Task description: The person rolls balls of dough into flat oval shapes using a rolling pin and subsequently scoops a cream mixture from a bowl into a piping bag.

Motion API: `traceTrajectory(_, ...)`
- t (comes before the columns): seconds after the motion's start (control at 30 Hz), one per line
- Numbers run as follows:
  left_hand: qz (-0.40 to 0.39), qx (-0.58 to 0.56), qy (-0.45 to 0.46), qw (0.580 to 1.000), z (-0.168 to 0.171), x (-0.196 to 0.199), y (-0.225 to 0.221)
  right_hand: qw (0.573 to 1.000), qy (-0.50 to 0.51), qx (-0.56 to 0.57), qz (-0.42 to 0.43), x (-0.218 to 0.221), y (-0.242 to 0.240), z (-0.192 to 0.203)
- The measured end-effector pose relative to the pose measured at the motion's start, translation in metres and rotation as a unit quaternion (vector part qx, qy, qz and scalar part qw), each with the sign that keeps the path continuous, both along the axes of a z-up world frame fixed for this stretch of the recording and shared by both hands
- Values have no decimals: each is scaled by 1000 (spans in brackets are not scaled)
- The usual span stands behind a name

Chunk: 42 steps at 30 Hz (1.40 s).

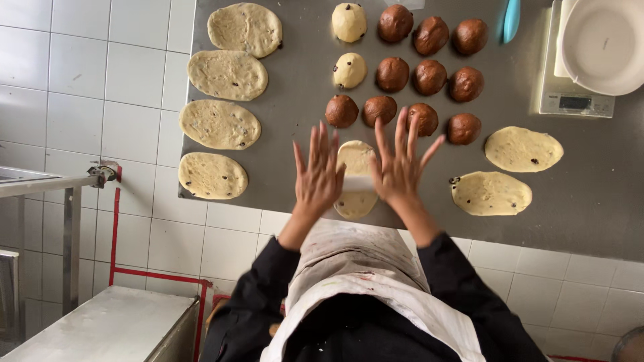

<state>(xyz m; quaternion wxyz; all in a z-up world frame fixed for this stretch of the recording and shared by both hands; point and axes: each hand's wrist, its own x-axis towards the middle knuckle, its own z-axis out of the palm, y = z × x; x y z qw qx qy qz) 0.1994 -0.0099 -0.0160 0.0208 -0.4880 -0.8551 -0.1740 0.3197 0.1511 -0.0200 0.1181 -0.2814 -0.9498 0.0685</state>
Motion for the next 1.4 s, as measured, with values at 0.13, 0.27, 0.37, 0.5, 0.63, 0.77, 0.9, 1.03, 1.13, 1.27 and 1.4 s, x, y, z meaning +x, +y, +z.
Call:
traceTrajectory(0.13, 22, 27, -68, 997, -1, -5, 0, 998, 62, -21, -1, 2, -11, -7)
traceTrajectory(0.27, -4, -14, 28, 1000, -6, 68, -61, 991, 51, -88, 86, 74, -70, -9)
traceTrajectory(0.37, -38, -1, 19, 999, -22, 61, -68, 992, 48, -60, 102, 76, -66, -24)
traceTrajectory(0.5, -20, 10, 10, 1000, -16, 1, -19, 997, 48, -8, 68, 9, -18, -21)
traceTrajectory(0.63, 49, 42, 95, 993, 4, -68, 41, 1000, -9, 1, -4, -64, 32, 4)
traceTrajectory(0.77, 86, 50, 78, 992, 8, -76, 49, 1000, 14, -20, -13, -76, 33, 10)
traceTrajectory(0.9, -11, 87, -14, 996, -2, -23, -8, 997, 36, -47, 57, -14, -16, 2)
traceTrajectory(1.03, -77, 1, 9, 997, -8, 30, -87, 993, 25, -79, 86, 70, -79, 3)
traceTrajectory(1.13, -116, -59, -14, 991, -3, 30, -101, 997, 26, -6, 67, 102, -96, -6)
traceTrajectory(1.27, -146, 141, 95, 974, 15, 36, -75, 994, 41, -103, 6, 106, -72, -44)
traceTrajectory(1.4, -21, 268, -95, 959, 3, 18, -12, 949, 218, -195, -120, 126, -60, -47)
